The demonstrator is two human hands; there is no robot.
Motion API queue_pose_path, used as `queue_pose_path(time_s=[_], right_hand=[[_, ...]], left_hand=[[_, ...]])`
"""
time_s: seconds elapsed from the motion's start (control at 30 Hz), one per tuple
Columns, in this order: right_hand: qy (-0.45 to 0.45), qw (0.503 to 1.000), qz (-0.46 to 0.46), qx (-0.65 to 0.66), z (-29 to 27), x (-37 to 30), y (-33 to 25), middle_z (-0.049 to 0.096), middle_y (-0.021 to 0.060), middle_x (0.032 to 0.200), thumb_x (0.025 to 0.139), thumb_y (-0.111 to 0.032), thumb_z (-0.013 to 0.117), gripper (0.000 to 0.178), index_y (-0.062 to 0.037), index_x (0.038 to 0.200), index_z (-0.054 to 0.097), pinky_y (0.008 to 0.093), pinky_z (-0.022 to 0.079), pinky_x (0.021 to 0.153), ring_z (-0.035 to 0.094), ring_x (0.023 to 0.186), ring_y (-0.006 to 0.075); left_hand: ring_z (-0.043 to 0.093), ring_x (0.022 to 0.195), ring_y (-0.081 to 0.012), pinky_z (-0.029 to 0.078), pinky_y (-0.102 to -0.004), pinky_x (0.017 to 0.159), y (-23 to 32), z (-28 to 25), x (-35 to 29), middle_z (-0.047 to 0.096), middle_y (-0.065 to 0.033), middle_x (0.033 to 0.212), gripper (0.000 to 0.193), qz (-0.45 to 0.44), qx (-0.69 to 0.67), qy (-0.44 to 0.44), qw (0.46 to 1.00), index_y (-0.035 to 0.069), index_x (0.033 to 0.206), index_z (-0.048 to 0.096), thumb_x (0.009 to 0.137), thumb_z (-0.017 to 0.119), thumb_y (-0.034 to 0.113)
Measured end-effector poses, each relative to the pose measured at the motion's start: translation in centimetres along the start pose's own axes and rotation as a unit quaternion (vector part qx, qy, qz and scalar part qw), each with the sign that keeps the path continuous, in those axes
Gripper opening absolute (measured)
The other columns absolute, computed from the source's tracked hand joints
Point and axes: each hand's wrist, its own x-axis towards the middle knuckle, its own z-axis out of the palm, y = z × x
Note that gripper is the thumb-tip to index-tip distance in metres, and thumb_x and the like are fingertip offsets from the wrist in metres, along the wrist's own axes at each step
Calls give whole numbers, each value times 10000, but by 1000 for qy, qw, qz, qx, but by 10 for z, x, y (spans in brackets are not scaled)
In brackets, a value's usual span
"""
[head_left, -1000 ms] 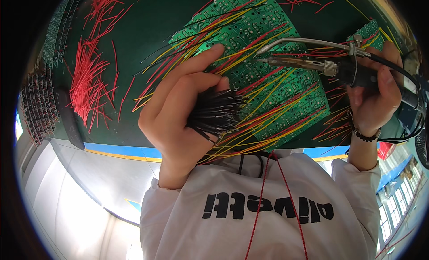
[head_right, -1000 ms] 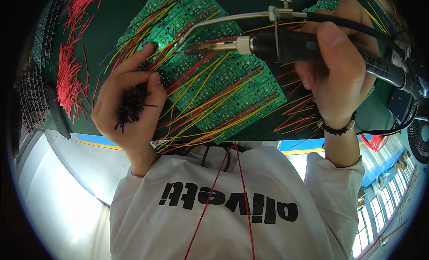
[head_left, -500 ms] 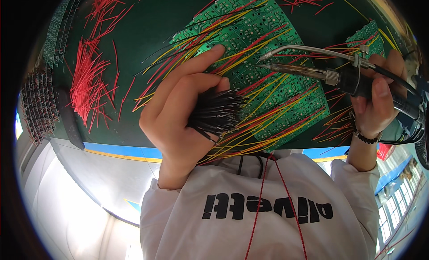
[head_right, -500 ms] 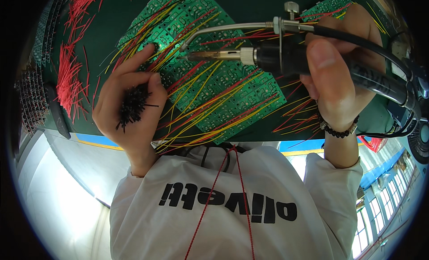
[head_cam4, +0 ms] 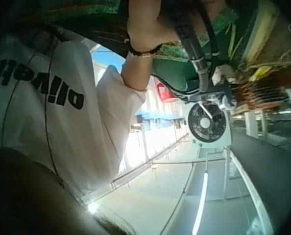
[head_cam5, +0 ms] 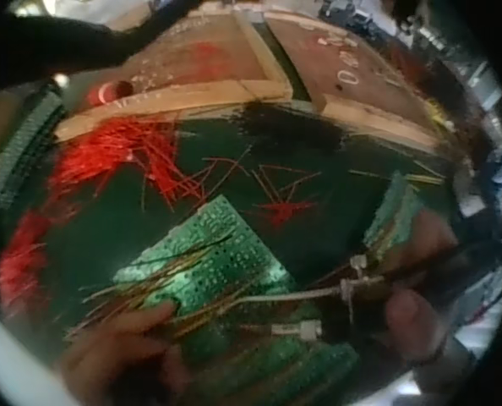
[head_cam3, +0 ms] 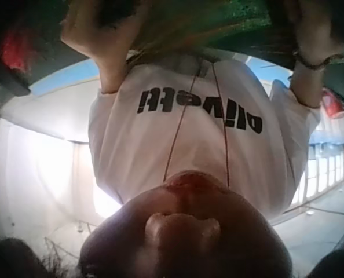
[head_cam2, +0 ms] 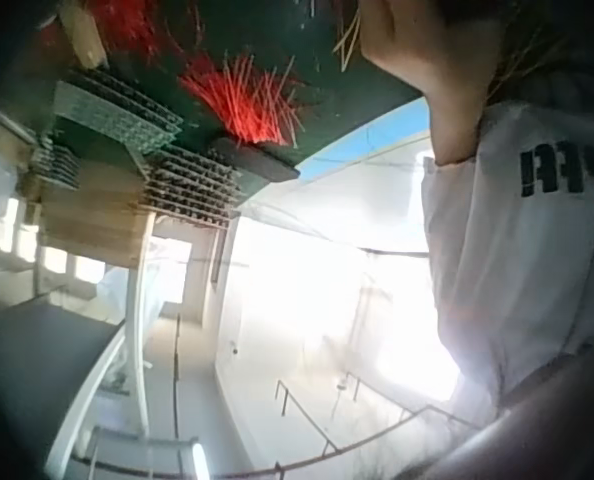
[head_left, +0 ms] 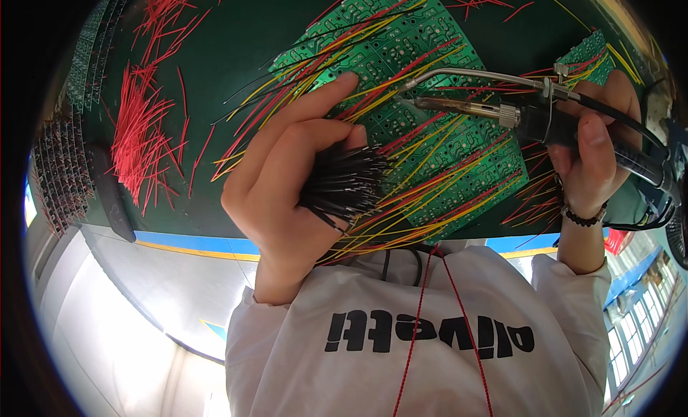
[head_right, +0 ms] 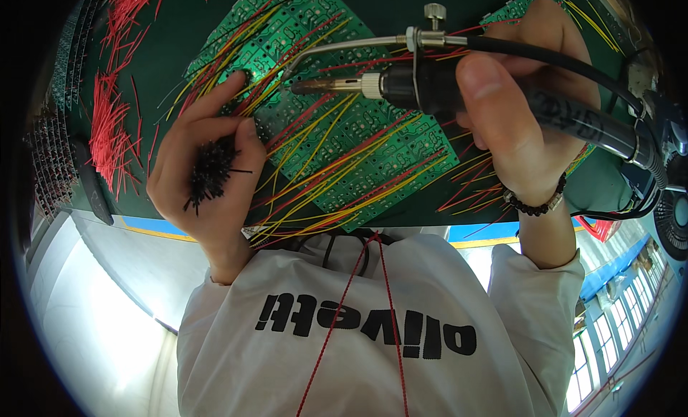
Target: The person takes a bundle of wires and solders wires onto circuit boards using a soldering iron.
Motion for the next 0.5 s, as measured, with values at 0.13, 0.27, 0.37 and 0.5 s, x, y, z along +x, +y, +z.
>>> queue_pose_path(time_s=[0.13, 0.27, 0.37, 0.5], right_hand=[[2, 1000, 3, -6, 1, 0, -2, 410, 57, 546, 829, -218, 528, 285, -71, 734, 302, 177, 220, 271, 297, 310, 49], [-3, 1000, -7, 3, -2, 0, 1, 416, 59, 554, 823, -204, 529, 285, -79, 721, 294, 174, 219, 273, 295, 312, 49], [-13, 989, 14, 149, -10, -1, 1, 500, 58, 614, 767, -106, 584, 193, -34, 725, 410, 180, 301, 322, 359, 353, 40], [64, 991, 74, 92, -5, 1, -10, 470, 45, 579, 778, -139, 539, 184, -39, 714, 399, 193, 255, 286, 311, 315, 53]], left_hand=[[625, 716, -153, 483, -229, 640, 0, 0, -1, 657, -177, 894, 133, -9, -14, -4, 1000, -12, 695, 566, 624, 662, -69], [626, 725, -157, 481, -229, 638, -1, 0, -1, 656, -180, 895, 129, -7, -15, -2, 1000, -13, 685, 565, 623, 660, -76], [624, 722, -152, 477, -225, 636, 2, 0, -1, 659, -166, 893, 123, -23, -7, -1, 1000, -10, 678, 570, 623, 661, -72], [612, 700, -138, 467, -215, 622, 0, 1, -1, 665, -143, 891, 117, -7, 9, 0, 1000, -10, 677, 579, 617, 663, -63]])
